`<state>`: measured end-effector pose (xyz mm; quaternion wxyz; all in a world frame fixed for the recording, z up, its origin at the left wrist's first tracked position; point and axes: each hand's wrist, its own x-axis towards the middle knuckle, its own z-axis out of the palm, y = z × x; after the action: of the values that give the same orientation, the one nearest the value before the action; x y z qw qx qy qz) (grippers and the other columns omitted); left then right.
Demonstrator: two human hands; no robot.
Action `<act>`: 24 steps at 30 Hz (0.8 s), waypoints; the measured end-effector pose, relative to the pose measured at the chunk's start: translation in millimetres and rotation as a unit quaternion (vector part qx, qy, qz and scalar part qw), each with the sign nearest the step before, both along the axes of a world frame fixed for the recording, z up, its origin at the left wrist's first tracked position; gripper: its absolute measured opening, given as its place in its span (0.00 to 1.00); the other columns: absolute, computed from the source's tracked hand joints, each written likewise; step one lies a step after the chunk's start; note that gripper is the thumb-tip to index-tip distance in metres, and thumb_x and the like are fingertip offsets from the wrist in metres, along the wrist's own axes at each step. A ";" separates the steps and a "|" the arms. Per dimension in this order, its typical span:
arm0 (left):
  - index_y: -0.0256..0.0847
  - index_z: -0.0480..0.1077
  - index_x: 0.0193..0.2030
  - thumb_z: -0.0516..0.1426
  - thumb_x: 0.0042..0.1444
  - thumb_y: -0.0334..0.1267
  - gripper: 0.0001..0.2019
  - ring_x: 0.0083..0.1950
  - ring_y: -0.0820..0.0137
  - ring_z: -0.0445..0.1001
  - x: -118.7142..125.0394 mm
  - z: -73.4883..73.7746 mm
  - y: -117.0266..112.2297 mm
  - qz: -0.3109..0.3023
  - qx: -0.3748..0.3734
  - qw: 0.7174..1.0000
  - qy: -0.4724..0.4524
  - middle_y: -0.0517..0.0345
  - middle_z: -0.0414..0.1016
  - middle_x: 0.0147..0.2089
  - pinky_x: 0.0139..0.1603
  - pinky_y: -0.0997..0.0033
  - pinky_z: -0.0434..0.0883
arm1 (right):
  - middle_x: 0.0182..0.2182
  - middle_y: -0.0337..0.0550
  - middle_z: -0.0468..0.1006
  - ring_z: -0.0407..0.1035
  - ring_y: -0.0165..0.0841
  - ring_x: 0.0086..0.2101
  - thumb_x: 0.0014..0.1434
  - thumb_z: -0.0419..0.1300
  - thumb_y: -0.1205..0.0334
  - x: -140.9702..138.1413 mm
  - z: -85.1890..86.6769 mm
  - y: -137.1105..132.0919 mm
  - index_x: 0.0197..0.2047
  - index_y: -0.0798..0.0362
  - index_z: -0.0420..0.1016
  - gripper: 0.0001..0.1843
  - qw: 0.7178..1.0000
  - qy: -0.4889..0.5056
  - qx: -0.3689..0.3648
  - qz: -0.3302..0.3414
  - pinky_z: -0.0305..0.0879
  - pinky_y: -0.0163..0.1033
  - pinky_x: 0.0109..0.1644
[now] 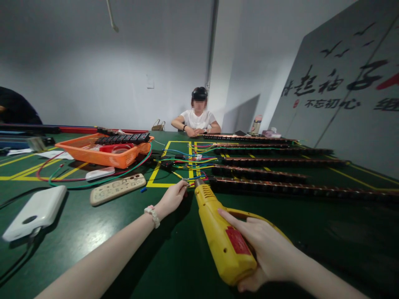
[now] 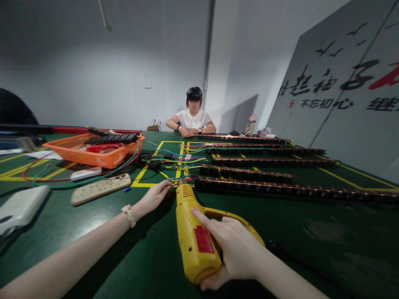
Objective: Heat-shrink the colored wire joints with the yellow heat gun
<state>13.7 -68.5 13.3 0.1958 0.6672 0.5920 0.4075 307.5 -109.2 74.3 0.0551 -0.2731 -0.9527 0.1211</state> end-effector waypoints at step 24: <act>0.40 0.67 0.45 0.45 0.61 0.38 0.13 0.31 0.70 0.69 -0.4 -0.3 1.3 0.005 0.001 1.000 0.022 0.59 0.71 0.29 0.33 0.72 0.62 | 0.44 0.52 0.75 0.70 0.48 0.36 0.34 0.67 0.38 -5.2 0.1 -8.8 0.70 0.52 0.38 0.68 0.999 -0.013 -0.006 -0.033 0.64 0.48 0.41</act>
<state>13.3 -67.2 13.1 0.1804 0.6730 0.5993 0.3941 302.2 -118.0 74.4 0.0448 -0.3060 -0.9433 0.1208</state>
